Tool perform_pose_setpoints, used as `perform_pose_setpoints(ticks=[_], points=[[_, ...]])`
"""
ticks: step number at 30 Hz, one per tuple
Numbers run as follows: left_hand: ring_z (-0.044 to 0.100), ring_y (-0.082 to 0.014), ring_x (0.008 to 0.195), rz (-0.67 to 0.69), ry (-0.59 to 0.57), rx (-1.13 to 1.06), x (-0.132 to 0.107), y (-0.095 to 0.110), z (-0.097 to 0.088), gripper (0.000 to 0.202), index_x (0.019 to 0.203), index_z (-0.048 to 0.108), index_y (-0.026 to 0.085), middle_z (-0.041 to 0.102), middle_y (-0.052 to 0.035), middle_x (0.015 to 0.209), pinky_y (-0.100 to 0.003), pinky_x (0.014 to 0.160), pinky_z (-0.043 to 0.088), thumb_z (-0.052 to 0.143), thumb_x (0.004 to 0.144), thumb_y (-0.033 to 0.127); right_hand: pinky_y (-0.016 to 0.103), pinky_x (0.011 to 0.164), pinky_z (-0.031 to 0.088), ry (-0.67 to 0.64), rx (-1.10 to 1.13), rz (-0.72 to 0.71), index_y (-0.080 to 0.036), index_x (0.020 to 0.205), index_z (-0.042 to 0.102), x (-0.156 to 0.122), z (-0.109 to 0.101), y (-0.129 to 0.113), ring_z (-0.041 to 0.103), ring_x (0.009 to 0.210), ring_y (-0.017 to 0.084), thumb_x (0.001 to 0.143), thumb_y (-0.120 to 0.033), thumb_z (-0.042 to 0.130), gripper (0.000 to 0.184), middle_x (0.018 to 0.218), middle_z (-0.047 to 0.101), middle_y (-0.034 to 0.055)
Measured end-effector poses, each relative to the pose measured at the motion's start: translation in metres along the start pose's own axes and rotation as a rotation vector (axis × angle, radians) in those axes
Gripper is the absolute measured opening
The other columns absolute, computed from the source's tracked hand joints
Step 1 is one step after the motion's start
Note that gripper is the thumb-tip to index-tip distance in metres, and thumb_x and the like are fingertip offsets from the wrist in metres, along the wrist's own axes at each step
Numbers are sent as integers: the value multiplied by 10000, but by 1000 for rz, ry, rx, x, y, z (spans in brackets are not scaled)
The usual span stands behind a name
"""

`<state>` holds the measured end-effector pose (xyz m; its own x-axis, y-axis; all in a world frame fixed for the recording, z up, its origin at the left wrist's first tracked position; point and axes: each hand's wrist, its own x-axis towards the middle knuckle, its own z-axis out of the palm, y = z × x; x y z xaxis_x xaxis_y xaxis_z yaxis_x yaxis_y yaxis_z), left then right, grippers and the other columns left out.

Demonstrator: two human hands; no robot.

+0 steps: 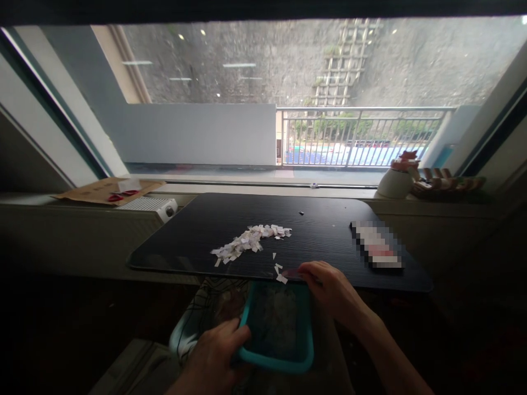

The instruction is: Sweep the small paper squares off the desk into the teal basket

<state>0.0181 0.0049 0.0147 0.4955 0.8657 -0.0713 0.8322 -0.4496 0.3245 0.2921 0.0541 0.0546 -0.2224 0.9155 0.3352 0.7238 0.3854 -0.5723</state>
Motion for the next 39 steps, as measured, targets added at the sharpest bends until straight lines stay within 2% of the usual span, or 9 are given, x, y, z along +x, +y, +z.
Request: perform_pose_setpoints(ticks=[4, 8, 10, 17, 21, 25, 29, 36, 39], points=[[556, -192, 813, 1, -4, 13, 1, 0, -1, 143, 812, 541, 243, 575, 6, 873, -267, 649, 360, 619, 705, 191, 313, 781, 490, 60, -12, -43, -181, 1026, 665, 28, 8, -4, 629, 888, 192, 876, -224, 462, 256, 985, 693, 71], [559, -197, 809, -6, -50, 28, 0, -2, -2, 143, 813, 537, 241, 573, 0, 880, -267, 637, 364, 618, 698, 215, 317, 778, 490, 35, -7, -60, -195, 983, 693, 51, 15, -1, 632, 867, 189, 867, -217, 474, 249, 965, 702, 64], [556, -199, 812, -2, -47, 27, -1, -3, -1, 136, 806, 534, 242, 573, 0, 872, -267, 637, 363, 613, 700, 209, 310, 767, 494, 7, -6, -65, -203, 981, 695, 44, 12, 0, 634, 855, 186, 864, -222, 486, 240, 959, 704, 59], [548, -200, 817, -1, -4, 8, -1, 0, 2, 126, 813, 528, 243, 569, 4, 863, -275, 659, 362, 614, 728, 208, 300, 782, 495, -33, 33, -89, -221, 994, 657, -13, -1, -10, 617, 886, 185, 900, -213, 452, 226, 961, 682, 63], [546, -199, 814, -8, 5, 7, -1, 0, 1, 134, 806, 521, 244, 567, 4, 864, -269, 658, 363, 614, 718, 204, 306, 784, 494, 31, 19, -83, -210, 1014, 641, -21, 5, -15, 614, 896, 192, 907, -196, 430, 238, 965, 674, 72], [554, -202, 811, -11, -33, 7, 0, 0, -2, 132, 806, 527, 243, 575, -1, 874, -265, 641, 371, 614, 709, 220, 300, 795, 488, -11, 33, -112, -217, 997, 642, -18, 10, -22, 613, 896, 183, 910, -198, 427, 232, 961, 676, 63], [557, -212, 846, -10, -79, 14, 1, 3, -6, 137, 828, 542, 248, 584, -7, 899, -263, 651, 384, 611, 710, 245, 305, 779, 487, 79, 26, -71, -210, 1020, 636, 8, 15, -28, 625, 878, 192, 906, -233, 418, 247, 979, 684, 72], [587, -231, 858, -3, -138, 49, 2, -7, 2, 220, 905, 571, 262, 604, -26, 956, -278, 659, 416, 633, 699, 308, 267, 677, 470, 77, 25, -22, -173, 1118, 616, 97, 52, -36, 643, 784, 184, 871, -227, 429, 314, 918, 708, 77], [596, -241, 851, 8, -136, 76, 3, -14, 7, 246, 920, 578, 265, 606, -32, 959, -286, 650, 422, 644, 690, 318, 255, 652, 451, 61, 11, -21, -168, 1081, 637, 103, 53, -35, 631, 729, 173, 856, -226, 445, 301, 852, 705, 65]])
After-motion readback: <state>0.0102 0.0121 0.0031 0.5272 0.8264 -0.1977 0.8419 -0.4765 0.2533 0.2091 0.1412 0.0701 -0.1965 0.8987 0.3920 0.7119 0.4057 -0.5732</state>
